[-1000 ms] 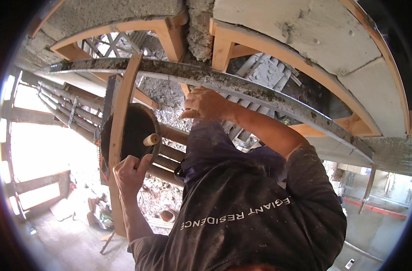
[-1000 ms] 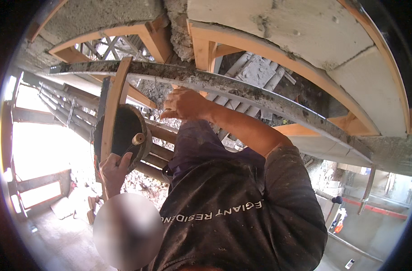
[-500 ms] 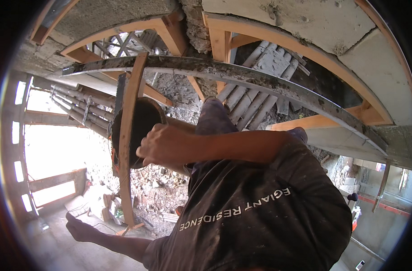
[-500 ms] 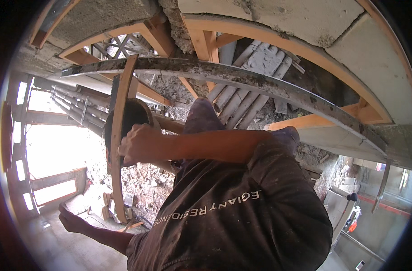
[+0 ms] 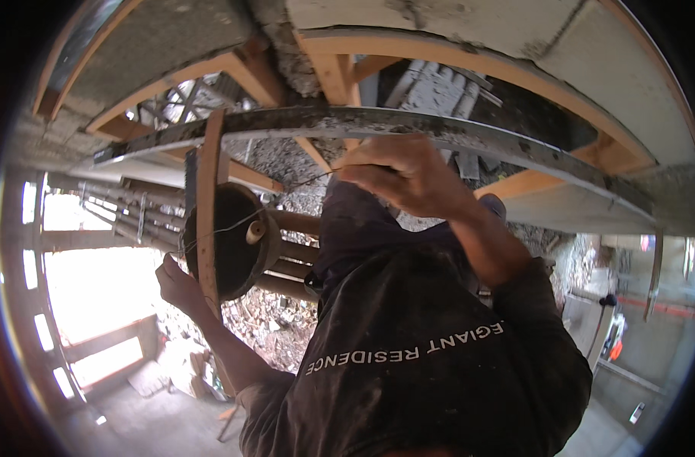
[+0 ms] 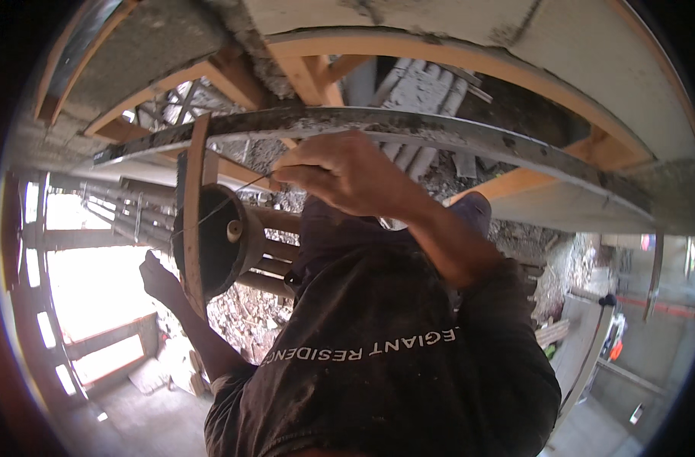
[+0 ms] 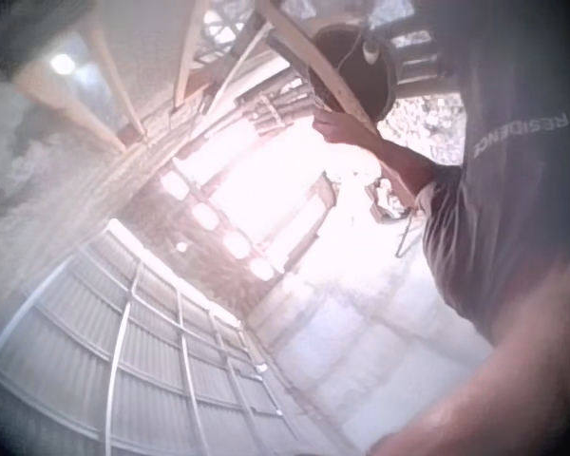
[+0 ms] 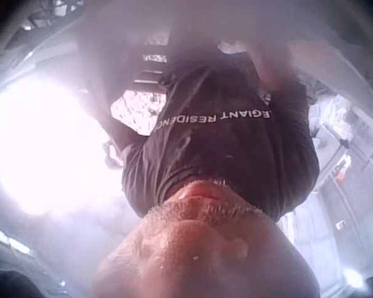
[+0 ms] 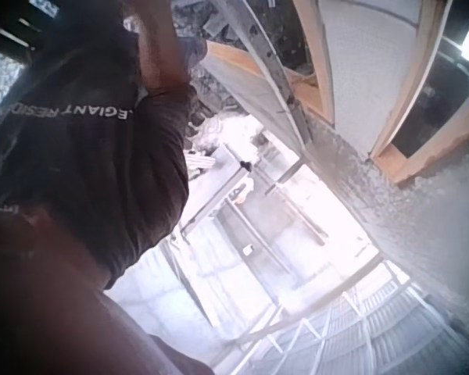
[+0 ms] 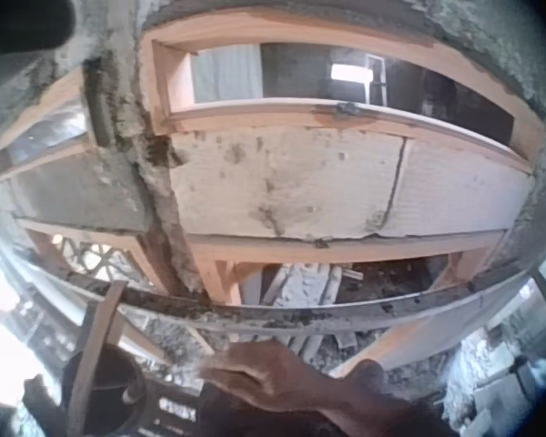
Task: The person secures a long metal trim piece to a curved wooden structure using wire ties. They repeatedly wrap and twist wire ties around the trim and the wooden frame to hold it in place.
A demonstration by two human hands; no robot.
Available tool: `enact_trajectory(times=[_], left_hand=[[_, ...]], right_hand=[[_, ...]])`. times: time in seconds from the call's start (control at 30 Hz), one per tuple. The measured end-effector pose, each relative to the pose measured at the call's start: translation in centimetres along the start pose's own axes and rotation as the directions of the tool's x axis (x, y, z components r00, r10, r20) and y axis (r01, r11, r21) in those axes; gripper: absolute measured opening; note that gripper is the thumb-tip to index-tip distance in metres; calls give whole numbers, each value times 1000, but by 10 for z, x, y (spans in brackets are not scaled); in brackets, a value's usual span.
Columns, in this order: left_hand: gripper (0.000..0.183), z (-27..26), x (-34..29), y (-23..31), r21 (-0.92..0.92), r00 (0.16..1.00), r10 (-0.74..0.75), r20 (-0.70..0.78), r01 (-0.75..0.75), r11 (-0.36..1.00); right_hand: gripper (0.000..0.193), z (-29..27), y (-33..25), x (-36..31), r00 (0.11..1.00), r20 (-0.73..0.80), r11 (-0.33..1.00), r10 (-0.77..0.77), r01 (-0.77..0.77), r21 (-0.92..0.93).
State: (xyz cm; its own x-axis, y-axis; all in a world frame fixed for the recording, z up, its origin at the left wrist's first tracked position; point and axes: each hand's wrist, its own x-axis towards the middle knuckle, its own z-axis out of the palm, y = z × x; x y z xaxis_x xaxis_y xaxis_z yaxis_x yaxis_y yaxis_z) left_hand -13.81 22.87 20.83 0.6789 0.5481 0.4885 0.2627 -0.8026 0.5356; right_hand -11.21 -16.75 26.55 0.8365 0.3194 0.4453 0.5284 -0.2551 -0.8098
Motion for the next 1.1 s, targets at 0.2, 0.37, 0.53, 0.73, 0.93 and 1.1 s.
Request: enact_trajectory(times=[0.2, 0.37, 0.53, 0.73, 0.93, 1.1], left_hand=[[16, 77, -41, 116, -315, 741, 558, 375, -464, 828], [25, 112, -144, 218, -902, 5, 906, 424, -86, 422], [31, 133, -190, 272, -877, -258, 844, 470, -34, 479], [38, 169, -204, 264, -796, -286, 749, 598, -102, 596], [37, 178, -196, 235, -744, -250, 703, 666, -165, 647], [36, 177, -186, 222, -664, -205, 632, 748, -259, 702]], right_hand=[[18, -117, -28, -111, 866, -485, 927, 126, -277, -253], [18, -192, -128, -308, 427, -821, 529, 380, -828, -186], [26, -142, -256, -511, -133, -944, 76, 301, -984, 163], [42, -7, -361, -740, -691, -717, 162, -89, -721, 674], [34, -29, -214, -888, 253, -956, -646, -146, -757, -102], [28, -173, 48, -674, 93, -993, 420, -78, -900, -117]])
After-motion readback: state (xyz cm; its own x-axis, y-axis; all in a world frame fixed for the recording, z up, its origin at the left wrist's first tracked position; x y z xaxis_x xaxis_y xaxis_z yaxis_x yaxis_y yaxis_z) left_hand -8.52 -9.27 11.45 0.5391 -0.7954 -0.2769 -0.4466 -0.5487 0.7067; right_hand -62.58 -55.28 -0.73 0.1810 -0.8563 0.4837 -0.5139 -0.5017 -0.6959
